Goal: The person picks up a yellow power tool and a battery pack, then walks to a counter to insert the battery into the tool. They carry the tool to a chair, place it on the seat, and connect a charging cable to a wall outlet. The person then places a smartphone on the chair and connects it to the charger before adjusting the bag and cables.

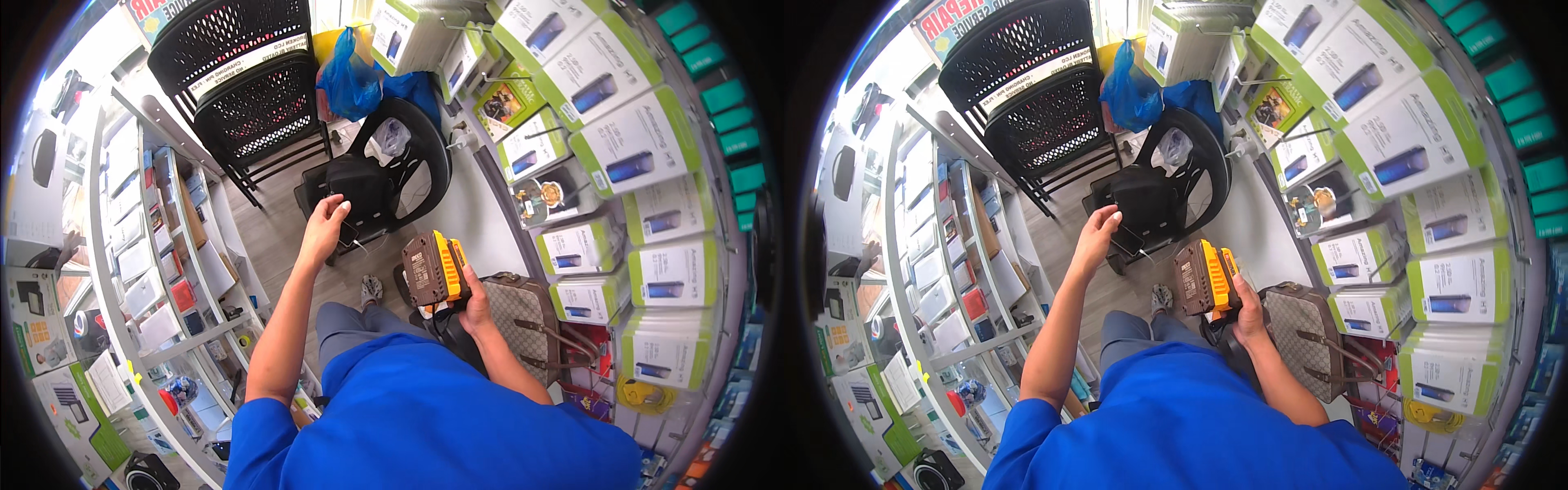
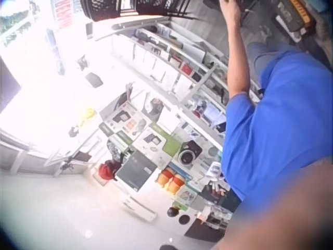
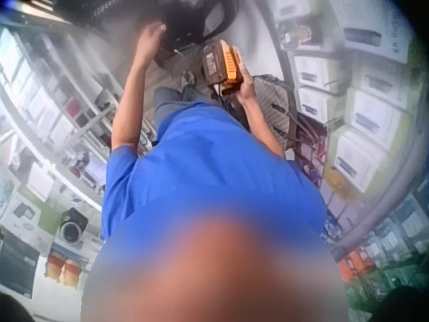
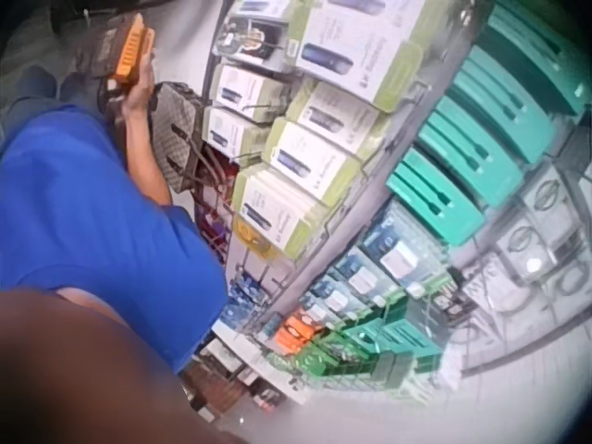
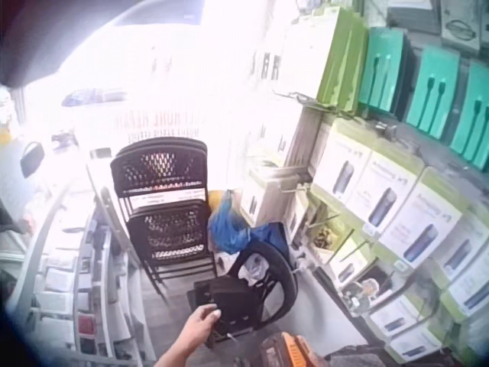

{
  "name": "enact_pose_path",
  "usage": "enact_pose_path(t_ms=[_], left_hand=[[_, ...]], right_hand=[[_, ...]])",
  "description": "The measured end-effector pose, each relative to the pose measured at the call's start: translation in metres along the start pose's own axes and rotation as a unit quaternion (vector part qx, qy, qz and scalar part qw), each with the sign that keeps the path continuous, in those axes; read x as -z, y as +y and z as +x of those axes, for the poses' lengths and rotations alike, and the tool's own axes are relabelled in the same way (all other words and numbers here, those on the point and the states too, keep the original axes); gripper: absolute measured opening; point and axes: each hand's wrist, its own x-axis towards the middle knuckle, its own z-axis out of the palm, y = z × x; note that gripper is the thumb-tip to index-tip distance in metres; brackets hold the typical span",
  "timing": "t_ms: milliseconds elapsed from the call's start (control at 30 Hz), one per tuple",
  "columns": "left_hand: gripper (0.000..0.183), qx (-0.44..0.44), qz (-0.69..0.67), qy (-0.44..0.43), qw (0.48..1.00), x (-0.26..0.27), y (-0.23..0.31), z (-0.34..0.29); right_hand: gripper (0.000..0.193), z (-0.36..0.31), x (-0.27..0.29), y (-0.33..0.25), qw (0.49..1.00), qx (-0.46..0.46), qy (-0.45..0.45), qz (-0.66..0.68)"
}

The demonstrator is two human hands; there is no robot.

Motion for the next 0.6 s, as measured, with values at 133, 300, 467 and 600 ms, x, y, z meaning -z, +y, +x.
enact_pose_path(t_ms=[133, 300, 467, 600], left_hand=[[0.058, -0.012, 0.174, 0.001, 0.985, 0.013, -0.032, 0.117], [0.07, -0.048, 0.39, -0.038, 0.919, 0.015, -0.089, 0.24], [0.102, -0.113, 0.561, -0.105, 0.813, 0.009, -0.118, 0.3], [0.104, -0.185, 0.607, -0.14, 0.76, 0.012, -0.124, 0.334]], right_hand=[[0.043, 0.027, -0.014, -0.006, 0.998, 0.004, 0.05, -0.043], [0.04, 0.045, -0.05, 0.009, 0.991, 0.014, 0.114, -0.062], [0.044, 0.042, -0.095, 0.042, 0.982, -0.027, 0.189, -0.012], [0.04, 0.04, -0.127, 0.067, 0.974, -0.05, 0.221, -0.015]])
